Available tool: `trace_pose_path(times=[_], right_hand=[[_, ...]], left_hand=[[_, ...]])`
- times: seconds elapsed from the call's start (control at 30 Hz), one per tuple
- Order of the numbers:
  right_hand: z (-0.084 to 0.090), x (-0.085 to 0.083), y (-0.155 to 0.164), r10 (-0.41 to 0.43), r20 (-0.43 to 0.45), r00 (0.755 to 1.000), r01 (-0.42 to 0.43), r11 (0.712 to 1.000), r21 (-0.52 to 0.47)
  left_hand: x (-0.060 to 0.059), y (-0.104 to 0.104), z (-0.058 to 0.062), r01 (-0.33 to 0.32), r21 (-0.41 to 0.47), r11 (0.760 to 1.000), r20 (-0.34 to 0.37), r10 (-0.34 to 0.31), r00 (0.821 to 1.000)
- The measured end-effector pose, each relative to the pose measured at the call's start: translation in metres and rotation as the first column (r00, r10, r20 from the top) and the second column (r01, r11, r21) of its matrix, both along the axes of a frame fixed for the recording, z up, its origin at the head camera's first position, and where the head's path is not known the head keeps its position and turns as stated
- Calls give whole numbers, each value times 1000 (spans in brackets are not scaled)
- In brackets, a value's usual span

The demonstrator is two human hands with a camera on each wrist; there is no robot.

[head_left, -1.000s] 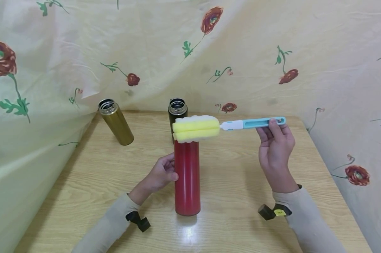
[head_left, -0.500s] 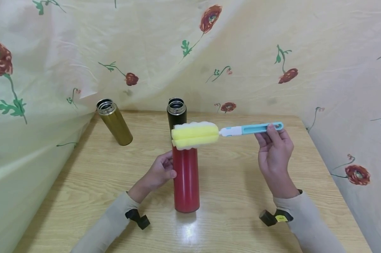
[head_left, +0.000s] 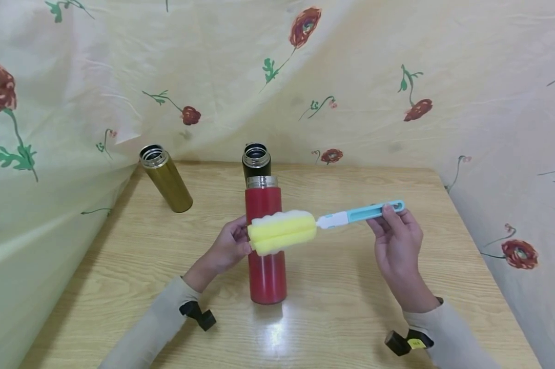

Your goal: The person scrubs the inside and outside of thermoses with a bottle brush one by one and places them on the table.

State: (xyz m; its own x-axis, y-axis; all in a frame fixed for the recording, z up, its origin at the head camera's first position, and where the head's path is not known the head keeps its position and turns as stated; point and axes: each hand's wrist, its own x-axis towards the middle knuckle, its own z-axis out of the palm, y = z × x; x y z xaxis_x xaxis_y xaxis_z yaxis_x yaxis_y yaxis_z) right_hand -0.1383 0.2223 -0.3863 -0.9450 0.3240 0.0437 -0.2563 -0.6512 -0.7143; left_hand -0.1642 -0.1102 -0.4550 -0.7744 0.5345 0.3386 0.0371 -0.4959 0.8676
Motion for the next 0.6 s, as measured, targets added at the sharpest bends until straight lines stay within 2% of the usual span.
trace_pose_path(times=[0.27,0.6], right_hand=[[-7,10,3,32,9,999,-32,999,24],[-17,20,7,83,-9,997,-83,996,27]], left_hand=[[-4,-2,3,1,-8,1000,-41,-2,999],[-5,-3,7,-20,-12,1000,-5,20,1000]])
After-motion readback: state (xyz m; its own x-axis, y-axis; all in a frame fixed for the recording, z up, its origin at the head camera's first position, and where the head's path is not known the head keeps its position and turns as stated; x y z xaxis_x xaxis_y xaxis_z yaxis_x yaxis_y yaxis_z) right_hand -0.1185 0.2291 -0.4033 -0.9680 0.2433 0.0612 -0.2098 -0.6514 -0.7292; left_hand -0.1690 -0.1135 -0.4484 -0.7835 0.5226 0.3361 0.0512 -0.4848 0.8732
